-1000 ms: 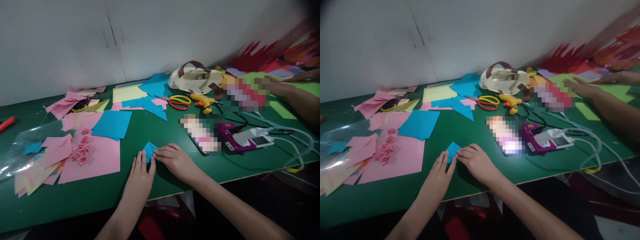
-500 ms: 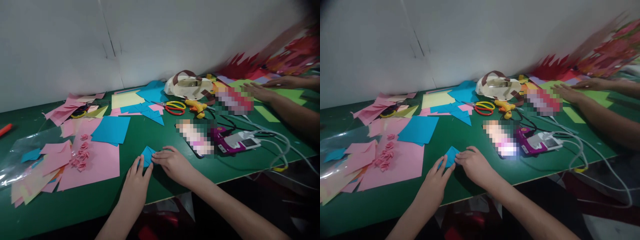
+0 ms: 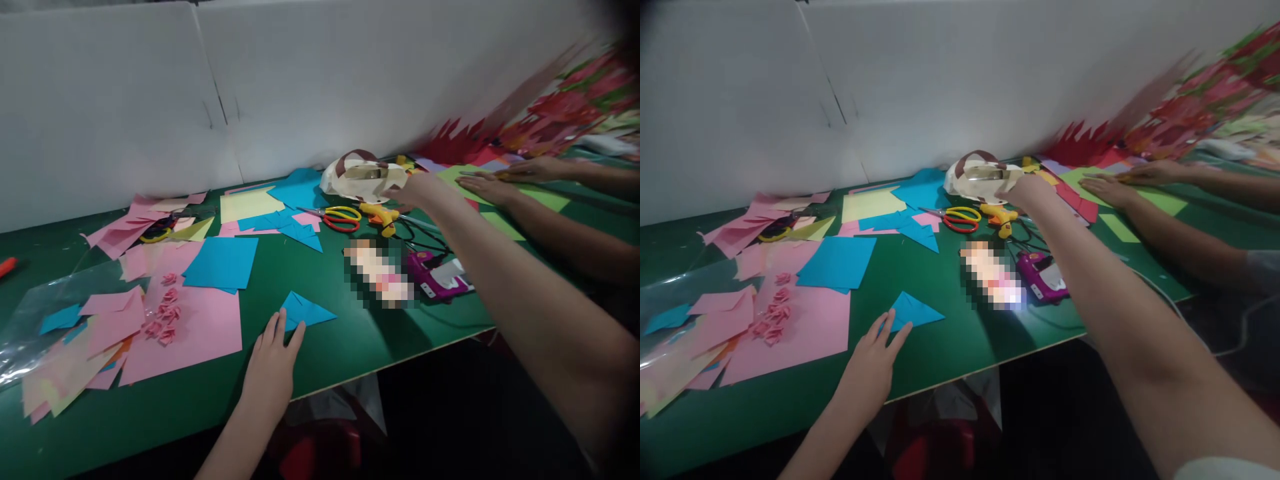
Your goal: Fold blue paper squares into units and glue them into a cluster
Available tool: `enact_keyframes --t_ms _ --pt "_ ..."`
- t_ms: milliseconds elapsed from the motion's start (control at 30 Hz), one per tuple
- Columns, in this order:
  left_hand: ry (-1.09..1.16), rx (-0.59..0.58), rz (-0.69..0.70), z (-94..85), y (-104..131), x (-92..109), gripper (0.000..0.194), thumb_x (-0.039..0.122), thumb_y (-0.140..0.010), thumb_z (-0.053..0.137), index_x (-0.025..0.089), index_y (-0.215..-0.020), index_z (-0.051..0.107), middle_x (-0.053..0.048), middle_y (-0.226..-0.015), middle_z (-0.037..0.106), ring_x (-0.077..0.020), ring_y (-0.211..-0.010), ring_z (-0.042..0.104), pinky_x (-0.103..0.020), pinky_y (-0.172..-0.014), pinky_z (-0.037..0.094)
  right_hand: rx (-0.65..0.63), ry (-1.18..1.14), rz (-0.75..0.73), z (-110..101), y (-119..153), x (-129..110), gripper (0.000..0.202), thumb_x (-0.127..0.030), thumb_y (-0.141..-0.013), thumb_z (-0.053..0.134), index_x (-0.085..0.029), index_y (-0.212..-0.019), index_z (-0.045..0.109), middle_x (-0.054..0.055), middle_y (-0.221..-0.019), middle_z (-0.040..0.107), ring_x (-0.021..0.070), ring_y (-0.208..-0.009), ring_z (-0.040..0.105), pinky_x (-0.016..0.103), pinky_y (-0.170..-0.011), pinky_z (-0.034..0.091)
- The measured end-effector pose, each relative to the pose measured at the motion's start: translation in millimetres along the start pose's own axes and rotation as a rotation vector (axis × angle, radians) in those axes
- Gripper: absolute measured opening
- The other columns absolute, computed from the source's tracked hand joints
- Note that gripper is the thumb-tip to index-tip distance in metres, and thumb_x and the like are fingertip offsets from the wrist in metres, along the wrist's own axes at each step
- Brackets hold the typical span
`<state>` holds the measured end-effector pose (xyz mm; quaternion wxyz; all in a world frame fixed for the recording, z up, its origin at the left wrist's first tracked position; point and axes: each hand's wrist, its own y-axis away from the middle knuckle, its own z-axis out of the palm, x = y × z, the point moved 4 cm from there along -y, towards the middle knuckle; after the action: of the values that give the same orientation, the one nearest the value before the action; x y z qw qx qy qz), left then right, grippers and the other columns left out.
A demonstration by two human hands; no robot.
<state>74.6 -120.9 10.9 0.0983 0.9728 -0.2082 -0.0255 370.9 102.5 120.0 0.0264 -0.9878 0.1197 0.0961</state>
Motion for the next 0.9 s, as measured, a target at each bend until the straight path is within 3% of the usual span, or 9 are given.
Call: enact_keyframes --t_ms 67,133,167,333,567,633,700,800,900 --pt "0.017 -0.006 0.017 0.9 0 -2 0.073 -0.008 -0.07 0.041 0.021 -0.137 0.037 -0.017 -0.146 0.031 -0.0327 -0.132 0.032 -0.046 -0.09 0.047 -0.23 -0.04 0.192 19 -12 16 0.052 -0.045 -0.086 0.053 0.006 -0.092 0.06 0.022 -0.094 0.061 0.0245 -0.091 0.059 0.036 -0.073 0.043" --pt "0.059 0.007 0.05 2.3 1 -6 0.068 -0.007 -0.072 0.04 0.02 -0.134 0.04 -0.015 -0.146 0.031 -0.0315 -0.132 0.031 -0.045 -0.09 0.046 -0.395 -0.103 0.317 41 -12 27 0.036 -0.037 -0.087 0.055 -0.012 -0.113 0.054 0.009 -0.111 0.057 0.0178 -0.093 0.058 0.038 -0.079 0.049" --pt "0.09 0.025 0.066 2.6 1 -9 0.064 -0.006 -0.073 0.04 0.019 -0.132 0.043 -0.014 -0.146 0.032 -0.0308 -0.132 0.032 -0.045 -0.091 0.046 -0.446 -0.142 0.351 51 -10 30 0.035 -0.035 -0.087 0.055 -0.015 -0.116 0.052 0.009 -0.115 0.055 0.0188 -0.095 0.058 0.04 -0.08 0.05" --pt "0.417 0.239 0.12 -6.4 2 -24 0.041 0.004 -0.083 0.039 0.021 -0.117 0.053 -0.009 -0.136 0.048 -0.024 -0.123 0.044 -0.042 -0.092 0.047 -0.501 -0.322 0.397 73 -1 34 0.034 -0.033 -0.088 0.054 -0.016 -0.117 0.052 0.008 -0.116 0.055 0.02 -0.098 0.057 0.041 -0.081 0.05" --pt "0.556 0.388 0.106 -10.3 -10 -39 0.023 0.009 -0.088 0.042 0.018 -0.094 0.063 -0.007 -0.109 0.064 -0.02 -0.104 0.055 -0.039 -0.089 0.048 -0.2 -0.539 0.157 35 -1 7 0.032 -0.031 -0.095 0.04 -0.01 -0.116 0.052 0.011 -0.116 0.053 0.0151 -0.095 0.058 0.036 -0.085 0.046" --pt "0.569 0.409 0.078 -8.8 -13 -42 0.022 0.009 -0.087 0.045 0.018 -0.093 0.064 -0.006 -0.103 0.065 -0.0199 -0.1 0.056 -0.039 -0.087 0.049 -0.124 -0.582 0.04 18 7 -5 0.035 -0.024 -0.097 0.029 -0.005 -0.122 0.043 0.014 -0.112 0.054 0.0104 -0.087 0.058 0.028 -0.076 0.043" --pt "0.579 0.417 0.048 -7.8 -14 -45 0.022 0.009 -0.086 0.047 0.019 -0.095 0.065 -0.005 -0.101 0.065 -0.0196 -0.097 0.057 -0.038 -0.086 0.049 -0.075 -0.611 -0.065 4 23 -17 0.039 -0.022 -0.092 0.035 -0.001 -0.124 0.034 0.017 -0.106 0.056 0.0068 -0.077 0.057 0.024 -0.067 0.039" --pt "0.589 0.421 -0.004 -7.4 -15 -50 0.023 0.01 -0.084 0.051 0.02 -0.099 0.066 -0.005 -0.101 0.065 -0.0195 -0.096 0.058 -0.037 -0.084 0.05 -0.074 -0.614 -0.178 1 57 -29 0.034 -0.022 -0.084 0.048 -0.005 -0.113 0.042 0.011 -0.089 0.06 0.0047 -0.061 0.051 0.022 -0.058 0.037" --pt "0.6 0.421 -0.048 -6.9 -15 -54 0.024 0.012 -0.083 0.054 0.022 -0.099 0.067 -0.004 -0.101 0.066 -0.0194 -0.095 0.059 -0.036 -0.083 0.05 -0.185 -0.604 -0.399 19 91 -41 0.02 -0.021 -0.076 0.055 -0.013 -0.093 0.05 0.0 -0.072 0.054 0.0074 -0.055 0.047 0.02 -0.049 0.034"
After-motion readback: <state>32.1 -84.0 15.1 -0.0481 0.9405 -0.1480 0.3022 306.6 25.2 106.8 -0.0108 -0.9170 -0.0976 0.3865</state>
